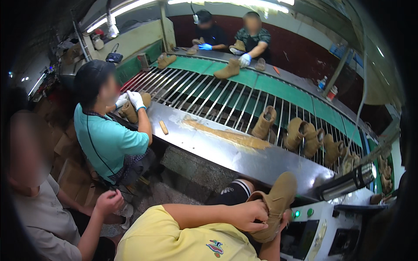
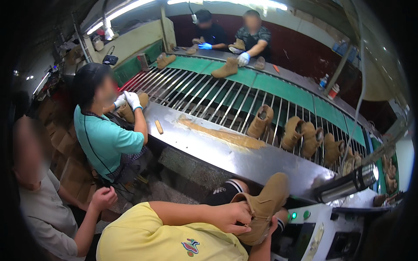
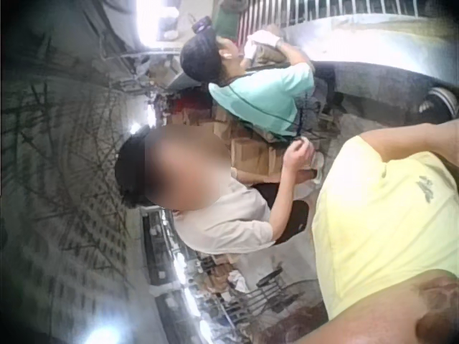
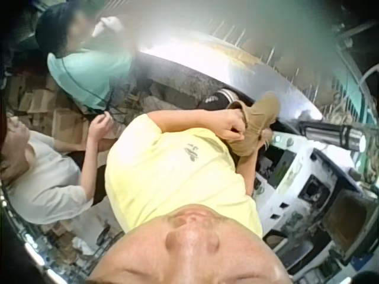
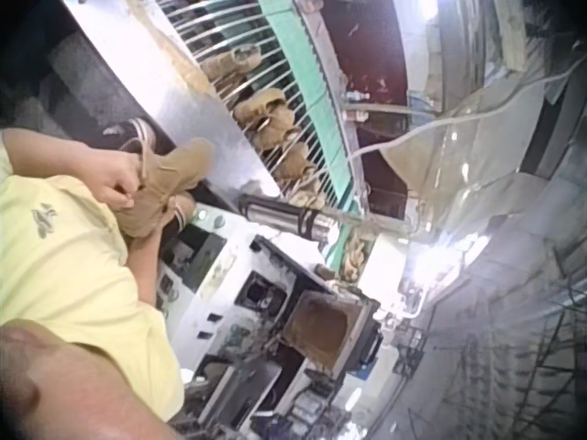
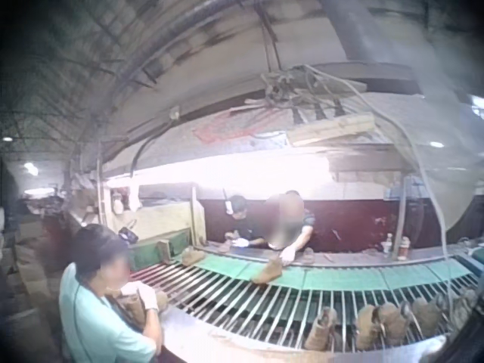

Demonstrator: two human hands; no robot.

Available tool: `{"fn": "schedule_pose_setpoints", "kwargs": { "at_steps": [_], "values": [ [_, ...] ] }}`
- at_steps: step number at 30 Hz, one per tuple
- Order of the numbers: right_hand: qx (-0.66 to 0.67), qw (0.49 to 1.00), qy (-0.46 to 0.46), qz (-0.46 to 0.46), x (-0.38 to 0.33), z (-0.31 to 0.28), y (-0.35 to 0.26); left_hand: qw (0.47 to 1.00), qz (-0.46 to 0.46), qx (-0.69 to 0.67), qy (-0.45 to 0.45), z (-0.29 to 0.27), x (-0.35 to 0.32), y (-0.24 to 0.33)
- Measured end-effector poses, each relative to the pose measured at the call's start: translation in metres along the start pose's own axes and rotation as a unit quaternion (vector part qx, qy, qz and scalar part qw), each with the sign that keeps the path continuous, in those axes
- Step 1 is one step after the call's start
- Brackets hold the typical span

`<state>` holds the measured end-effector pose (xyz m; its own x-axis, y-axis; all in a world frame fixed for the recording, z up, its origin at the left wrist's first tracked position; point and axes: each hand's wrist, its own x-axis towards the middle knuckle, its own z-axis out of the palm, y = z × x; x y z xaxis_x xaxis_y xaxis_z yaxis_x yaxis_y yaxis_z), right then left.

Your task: The person picks up boots from a conveyor belt, places them individually into a machine to process them, and then places the processed boots onto the same conveyor belt.

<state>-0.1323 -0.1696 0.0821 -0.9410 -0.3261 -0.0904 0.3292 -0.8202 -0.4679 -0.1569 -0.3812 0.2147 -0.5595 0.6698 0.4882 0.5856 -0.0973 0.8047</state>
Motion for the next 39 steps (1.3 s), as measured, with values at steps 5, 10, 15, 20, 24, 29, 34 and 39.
{"fn": "schedule_pose_setpoints", "kwargs": {
  "at_steps": [5, 10, 15, 20, 24, 29, 34, 39],
  "values": [
    [-0.060, 0.989, 0.109, -0.080, -0.052, 0.022, -0.045, 0.993, 0.109, 0.019, -0.036, 0.033, 0.031, 0.003],
    [-0.134, 0.947, 0.208, -0.204, -0.121, 0.033, -0.095, 0.992, 0.128, 0.000, 0.009, 0.046, 0.054, -0.031],
    [-0.150, 0.855, 0.302, -0.394, -0.174, -0.020, -0.159, 0.985, -0.084, 0.046, 0.144, 0.031, 0.029, -0.128],
    [-0.313, 0.657, 0.503, -0.466, -0.226, -0.043, -0.257, 0.917, -0.298, 0.123, 0.234, -0.004, -0.009, -0.231],
    [-0.374, 0.545, 0.602, -0.449, -0.250, -0.039, -0.356, 0.877, -0.359, 0.102, 0.304, -0.020, -0.019, -0.270],
    [-0.436, 0.372, 0.762, -0.301, -0.239, -0.077, -0.460, 0.849, -0.394, 0.117, 0.333, -0.034, -0.033, -0.295],
    [-0.470, 0.445, 0.762, -0.006, -0.286, -0.182, -0.564, 0.814, -0.410, -0.012, 0.410, -0.020, -0.019, -0.313],
    [-0.464, 0.526, 0.713, -0.010, -0.233, -0.232, -0.547, 0.789, -0.450, 0.095, 0.407, -0.041, -0.058, -0.346]
  ]
}}
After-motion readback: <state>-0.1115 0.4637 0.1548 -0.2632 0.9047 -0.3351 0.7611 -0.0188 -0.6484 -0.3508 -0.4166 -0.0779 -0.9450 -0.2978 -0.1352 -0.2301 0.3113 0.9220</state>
